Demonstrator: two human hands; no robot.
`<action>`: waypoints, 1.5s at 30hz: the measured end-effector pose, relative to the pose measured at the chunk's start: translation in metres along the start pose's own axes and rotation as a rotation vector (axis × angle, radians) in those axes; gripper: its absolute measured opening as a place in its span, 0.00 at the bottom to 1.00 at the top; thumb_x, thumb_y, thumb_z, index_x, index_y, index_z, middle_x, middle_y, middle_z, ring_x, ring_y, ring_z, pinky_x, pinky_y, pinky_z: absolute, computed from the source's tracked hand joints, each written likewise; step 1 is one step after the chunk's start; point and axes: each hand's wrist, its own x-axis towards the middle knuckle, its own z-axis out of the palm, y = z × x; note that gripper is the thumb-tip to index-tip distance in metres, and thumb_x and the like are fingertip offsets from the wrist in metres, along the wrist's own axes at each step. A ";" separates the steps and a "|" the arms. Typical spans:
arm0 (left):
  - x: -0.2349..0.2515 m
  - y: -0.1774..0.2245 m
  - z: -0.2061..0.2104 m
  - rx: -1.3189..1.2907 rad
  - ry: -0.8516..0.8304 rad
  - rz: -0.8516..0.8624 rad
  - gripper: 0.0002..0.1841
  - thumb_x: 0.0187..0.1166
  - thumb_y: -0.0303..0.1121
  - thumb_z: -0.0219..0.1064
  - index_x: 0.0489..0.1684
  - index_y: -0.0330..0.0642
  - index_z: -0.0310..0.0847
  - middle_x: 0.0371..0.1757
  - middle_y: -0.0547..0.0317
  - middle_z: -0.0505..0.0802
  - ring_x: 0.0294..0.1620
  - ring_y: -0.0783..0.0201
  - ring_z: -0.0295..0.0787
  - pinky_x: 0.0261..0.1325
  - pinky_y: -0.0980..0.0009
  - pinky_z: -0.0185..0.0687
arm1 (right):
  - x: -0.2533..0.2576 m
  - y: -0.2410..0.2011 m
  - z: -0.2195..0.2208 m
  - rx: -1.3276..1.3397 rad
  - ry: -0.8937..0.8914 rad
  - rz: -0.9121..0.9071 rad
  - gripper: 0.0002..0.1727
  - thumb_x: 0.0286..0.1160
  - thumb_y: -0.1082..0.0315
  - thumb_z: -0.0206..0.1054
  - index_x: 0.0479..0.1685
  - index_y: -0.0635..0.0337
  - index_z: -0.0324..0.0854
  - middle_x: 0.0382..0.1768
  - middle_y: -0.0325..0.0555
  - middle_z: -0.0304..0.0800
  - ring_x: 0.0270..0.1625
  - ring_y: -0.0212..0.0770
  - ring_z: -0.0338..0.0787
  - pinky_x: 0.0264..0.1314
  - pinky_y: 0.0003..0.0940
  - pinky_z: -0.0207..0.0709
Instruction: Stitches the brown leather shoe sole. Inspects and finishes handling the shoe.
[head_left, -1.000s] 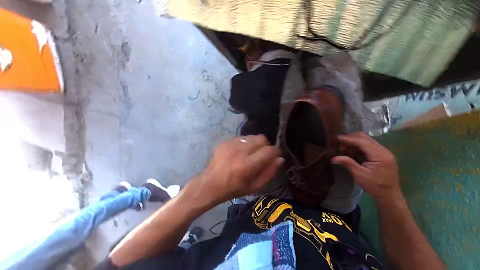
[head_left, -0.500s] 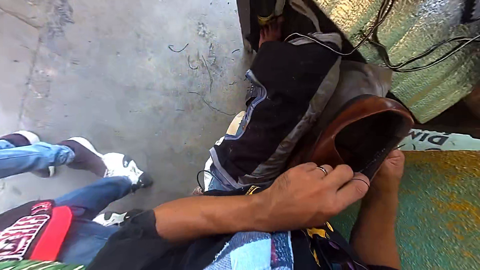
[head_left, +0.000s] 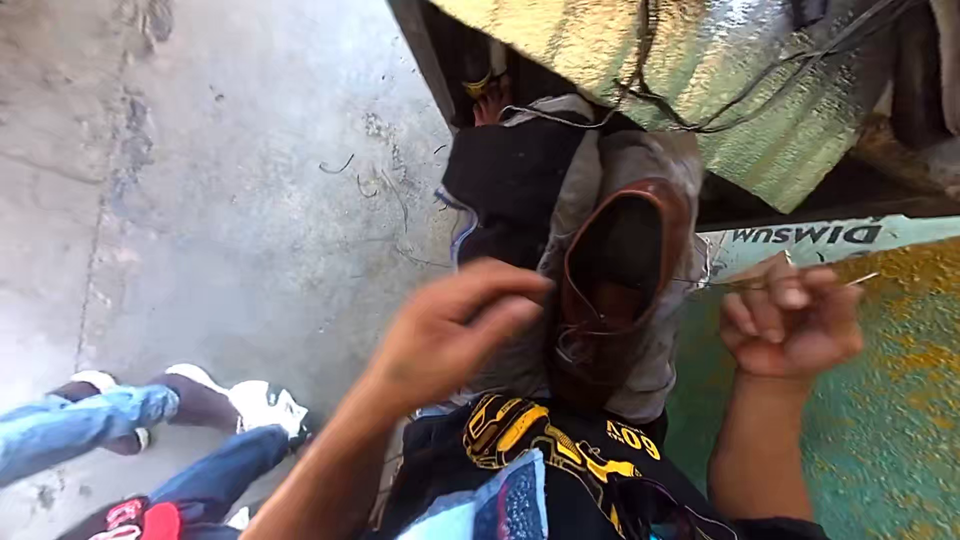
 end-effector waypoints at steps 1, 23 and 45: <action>-0.003 -0.009 -0.021 0.092 0.119 -0.043 0.15 0.89 0.43 0.61 0.53 0.43 0.90 0.59 0.62 0.93 0.60 0.68 0.90 0.65 0.65 0.88 | -0.002 -0.008 -0.006 0.063 0.069 -0.082 0.16 0.86 0.49 0.59 0.42 0.41 0.92 0.27 0.27 0.89 0.19 0.26 0.80 0.20 0.22 0.75; 0.101 0.010 0.019 0.650 -0.450 0.160 0.02 0.70 0.32 0.71 0.30 0.48 0.88 0.28 0.63 0.91 0.35 0.63 0.89 0.43 0.49 0.82 | -0.024 0.044 0.052 -0.827 0.154 -0.165 0.18 0.60 0.77 0.61 0.52 0.64 0.75 0.65 0.51 0.78 0.49 0.31 0.84 0.42 0.25 0.82; 0.079 0.034 0.022 0.757 -0.518 -0.024 0.15 0.73 0.35 0.70 0.13 0.48 0.79 0.19 0.62 0.84 0.29 0.60 0.85 0.40 0.47 0.80 | -0.014 0.039 0.040 -0.719 0.066 -0.054 0.23 0.75 0.77 0.59 0.69 0.59 0.80 0.58 0.39 0.90 0.44 0.28 0.88 0.45 0.24 0.84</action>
